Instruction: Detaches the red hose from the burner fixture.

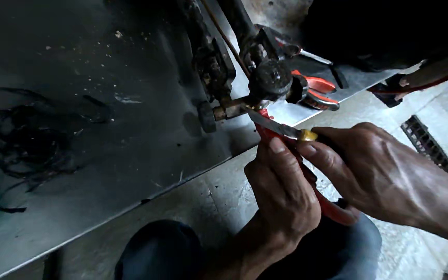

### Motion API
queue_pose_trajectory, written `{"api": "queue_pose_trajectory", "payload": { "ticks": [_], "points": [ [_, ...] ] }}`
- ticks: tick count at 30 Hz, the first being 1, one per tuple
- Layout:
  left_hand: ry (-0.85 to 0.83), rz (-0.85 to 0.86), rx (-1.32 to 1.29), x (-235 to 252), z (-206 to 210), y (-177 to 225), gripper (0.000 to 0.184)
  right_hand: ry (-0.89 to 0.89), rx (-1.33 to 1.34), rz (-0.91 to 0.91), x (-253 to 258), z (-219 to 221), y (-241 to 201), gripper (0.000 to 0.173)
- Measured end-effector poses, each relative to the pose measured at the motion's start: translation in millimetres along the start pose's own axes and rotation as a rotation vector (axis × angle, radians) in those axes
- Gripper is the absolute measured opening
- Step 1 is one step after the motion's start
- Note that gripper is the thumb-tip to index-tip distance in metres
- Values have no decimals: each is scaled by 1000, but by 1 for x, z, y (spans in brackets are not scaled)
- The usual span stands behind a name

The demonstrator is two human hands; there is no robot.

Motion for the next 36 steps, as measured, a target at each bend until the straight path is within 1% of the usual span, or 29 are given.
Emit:
{"api": "queue_pose_trajectory", "payload": {
  "ticks": [5, 9, 12, 15, 17, 19, 21, 23, 25, 27, 29, 31, 36],
  "points": [
    [-15, 23, 28, 0, -1, 1, 41, -101, 120, 46, 13, 9, -3, 55],
    [-40, 28, 144, 3, -4, 6, 37, -36, 58, 0, 10, 8, -5, 52],
    [-100, 35, 247, 8, -7, 12, 33, -59, 87, 6, 8, 2, -5, 52],
    [-130, 119, 305, 14, -12, 13, 33, -83, 88, 53, 7, 0, -5, 51],
    [-125, 99, 262, 14, -13, 9, 34, -92, 122, 108, 4, 0, -4, 51],
    [-126, 13, 164, 10, -12, 4, 33, -143, 244, 146, 0, -1, -2, 45],
    [-126, -55, 74, 7, -11, 3, 31, -191, 392, 140, -6, -3, -2, 33],
    [-110, -93, 17, 6, -12, 3, 29, -188, 443, 91, -13, -6, -6, 27],
    [-94, -109, -23, 6, -12, 3, 28, -95, 367, 31, -20, -9, -9, 31],
    [-88, -119, -62, 6, -10, 3, 30, 3, 245, 12, -30, -9, -11, 41],
    [-84, -138, -53, 6, -10, 2, 34, 64, 113, -7, -39, -8, -15, 49],
    [-75, -134, -16, 8, -10, 1, 39, 90, 0, -10, -43, -7, -16, 54],
    [-53, -121, -2, 9, -7, 1, 40, 82, -8, -18, -42, -2, -17, 55]
  ]
}}
Point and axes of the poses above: each hand's wrist, its own x-axis towards the middle knuckle, its own z-axis out of the palm, y = z × x, the point moved 7 cm from there along x, towards the middle knuckle, and after that the axes turned 1 degree about -y, right-handed, at the moved point
